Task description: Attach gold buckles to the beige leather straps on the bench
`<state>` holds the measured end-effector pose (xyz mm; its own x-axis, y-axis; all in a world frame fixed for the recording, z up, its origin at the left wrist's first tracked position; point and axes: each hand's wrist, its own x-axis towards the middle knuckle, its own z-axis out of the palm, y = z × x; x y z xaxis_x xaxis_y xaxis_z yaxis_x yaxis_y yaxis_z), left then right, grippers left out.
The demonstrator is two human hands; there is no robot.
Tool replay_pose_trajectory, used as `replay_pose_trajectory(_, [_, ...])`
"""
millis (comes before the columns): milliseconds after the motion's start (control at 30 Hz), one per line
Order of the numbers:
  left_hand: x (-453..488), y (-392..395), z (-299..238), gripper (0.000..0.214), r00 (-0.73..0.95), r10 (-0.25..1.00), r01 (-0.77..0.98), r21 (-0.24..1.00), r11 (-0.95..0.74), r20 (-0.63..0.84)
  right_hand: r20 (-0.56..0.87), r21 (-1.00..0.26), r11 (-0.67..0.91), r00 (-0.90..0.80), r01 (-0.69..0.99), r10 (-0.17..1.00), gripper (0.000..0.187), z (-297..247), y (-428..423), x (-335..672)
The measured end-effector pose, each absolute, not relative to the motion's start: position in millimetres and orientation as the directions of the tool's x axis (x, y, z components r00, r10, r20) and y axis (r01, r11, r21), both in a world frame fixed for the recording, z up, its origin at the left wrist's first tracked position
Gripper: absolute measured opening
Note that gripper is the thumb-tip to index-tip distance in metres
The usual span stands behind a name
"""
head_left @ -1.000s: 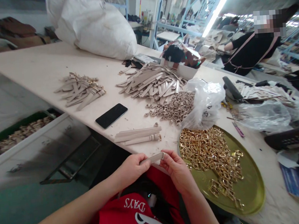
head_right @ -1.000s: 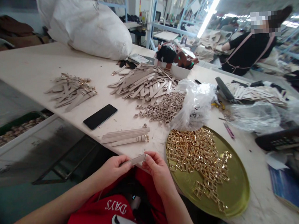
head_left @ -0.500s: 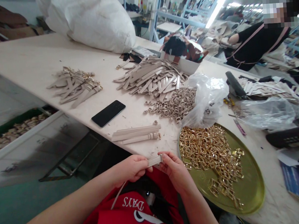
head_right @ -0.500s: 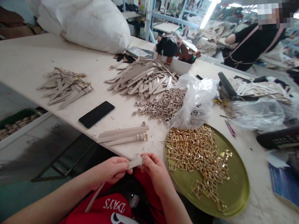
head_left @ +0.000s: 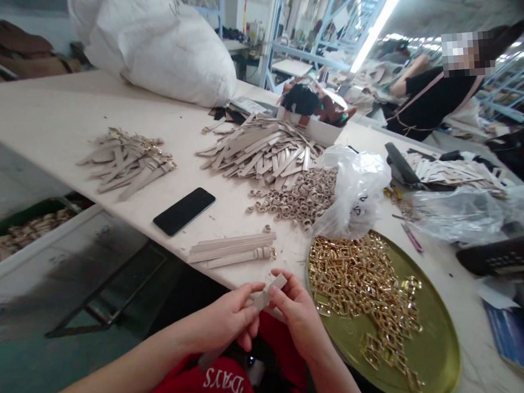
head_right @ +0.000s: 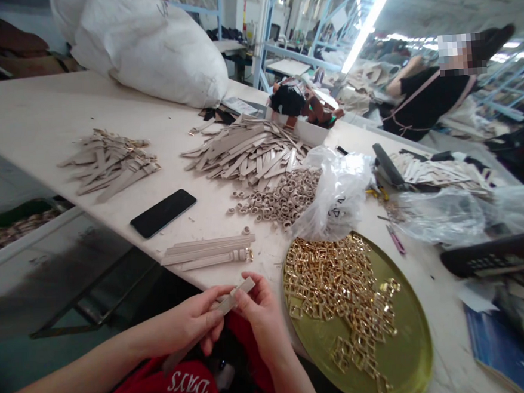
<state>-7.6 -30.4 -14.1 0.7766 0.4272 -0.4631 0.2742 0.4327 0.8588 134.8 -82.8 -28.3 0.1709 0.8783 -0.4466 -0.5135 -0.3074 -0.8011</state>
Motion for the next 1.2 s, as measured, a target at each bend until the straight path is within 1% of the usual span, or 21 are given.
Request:
replay_pose_trajectory(100, [-5.3, -26.9, -15.6, 0.062, 0.749, 0.546, 0.158, 0.901, 0.404, -0.376, -0.412, -0.803, -0.307, 0.104, -0.511, 0.905, 0.042, -28.4, -75.8, 125.7])
replay_pose_trajectory(167, [-3.4, -21.1, -17.1, 0.06, 0.72, 0.593, 0.102, 0.901, 0.423, -0.36, -0.35, -0.856, -0.287, 0.075, -0.431, 0.934, 0.041, -32.3, -66.8, 125.6])
replay_pose_trajectory(233, [-2.5, -12.9, -17.9, 0.051, 0.659, 0.639, 0.096, 0.886, 0.454, -0.398, -0.266, -0.94, -0.238, 0.086, -0.246, 0.96, 0.032, -36.5, -51.8, 135.9])
replay_pose_trajectory(300, [-2.6, -4.2, -17.7, 0.041, 0.585, 0.69, 0.086, 0.879, 0.469, -0.425, -0.148, -0.987, -0.156, 0.172, 0.032, 0.974, 0.024, -37.4, -31.8, 157.1])
replay_pose_trajectory(333, [-2.8, -0.4, -17.2, 0.038, 0.56, 0.709, 0.075, 0.879, 0.472, -0.428, -0.059, -0.974, -0.11, 0.246, 0.196, 0.967, 0.02, -35.7, -21.5, 170.8])
replay_pose_trajectory(367, [-3.1, 2.6, -16.7, 0.037, 0.547, 0.721, 0.06, 0.879, 0.473, -0.425, 0.04, -0.929, -0.08, 0.313, 0.362, 0.949, 0.018, -32.5, -12.1, 185.5])
replay_pose_trajectory(400, [-3.5, 4.7, -16.2, 0.036, 0.541, 0.727, 0.045, 0.878, 0.477, -0.422, 0.128, -0.869, -0.066, 0.352, 0.49, 0.927, 0.015, -28.0, -4.4, 200.5])
replay_pose_trajectory(467, [-4.4, 6.4, -16.0, 0.035, 0.54, 0.725, 0.037, 0.873, 0.487, -0.427, 0.265, -0.762, -0.053, 0.385, 0.646, 0.884, 0.014, -17.5, 3.3, 228.8])
replay_pose_trajectory(533, [-5.3, 5.2, -17.6, 0.034, 0.54, 0.718, 0.046, 0.867, 0.496, -0.44, 0.329, -0.688, -0.098, 0.43, 0.719, 0.841, 0.016, -8.8, -0.5, 251.5])
replay_pose_trajectory(567, [-5.6, 3.9, -19.0, 0.034, 0.541, 0.712, 0.054, 0.864, 0.501, -0.447, 0.332, -0.665, -0.135, 0.453, 0.734, 0.827, 0.016, -6.5, -6.1, 259.9])
replay_pose_trajectory(633, [-5.6, 0.4, -22.3, 0.034, 0.552, 0.699, 0.066, 0.859, 0.507, -0.455, 0.279, -0.634, -0.197, 0.459, 0.748, 0.843, 0.016, -6.9, -22.0, 269.9])
replay_pose_trajectory(733, [-3.5, -5.9, -25.6, 0.036, 0.591, 0.672, 0.075, 0.86, 0.505, -0.446, 0.138, -0.594, -0.187, 0.329, 0.782, 0.934, 0.013, -17.4, -47.7, 269.1])
replay_pose_trajectory(800, [-1.5, -10.2, -25.5, 0.037, 0.611, 0.662, 0.089, 0.868, 0.488, -0.435, 0.077, -0.538, -0.162, 0.239, 0.827, 0.968, 0.011, -25.8, -60.1, 261.3])
replay_pose_trajectory(900, [0.4, -16.9, -23.5, 0.038, 0.62, 0.662, 0.123, 0.885, 0.449, -0.421, 0.011, -0.37, -0.174, 0.192, 0.913, 0.981, 0.009, -33.0, -68.1, 248.1])
replay_pose_trajectory(967, [0.2, -22.0, -22.3, 0.039, 0.626, 0.661, 0.135, 0.893, 0.43, -0.413, -0.05, -0.241, -0.2, 0.194, 0.95, 0.98, 0.01, -33.4, -68.1, 242.6])
replay_pose_trajectory(1033, [-0.7, -27.6, -21.7, 0.039, 0.634, 0.659, 0.144, 0.899, 0.414, -0.405, -0.097, -0.151, -0.218, 0.205, 0.964, 0.974, 0.011, -32.1, -66.4, 241.0])
replay_pose_trajectory(1100, [-2.0, -33.2, -21.5, 0.037, 0.639, 0.658, 0.159, 0.905, 0.395, -0.399, -0.121, -0.119, -0.221, 0.207, 0.968, 0.971, 0.009, -30.6, -64.8, 242.1])
replay_pose_trajectory(1200, [-3.2, -40.4, -21.8, 0.036, 0.639, 0.662, 0.182, 0.914, 0.363, -0.391, -0.124, -0.122, -0.223, 0.208, 0.967, 0.97, 0.007, -29.8, -64.0, 245.0])
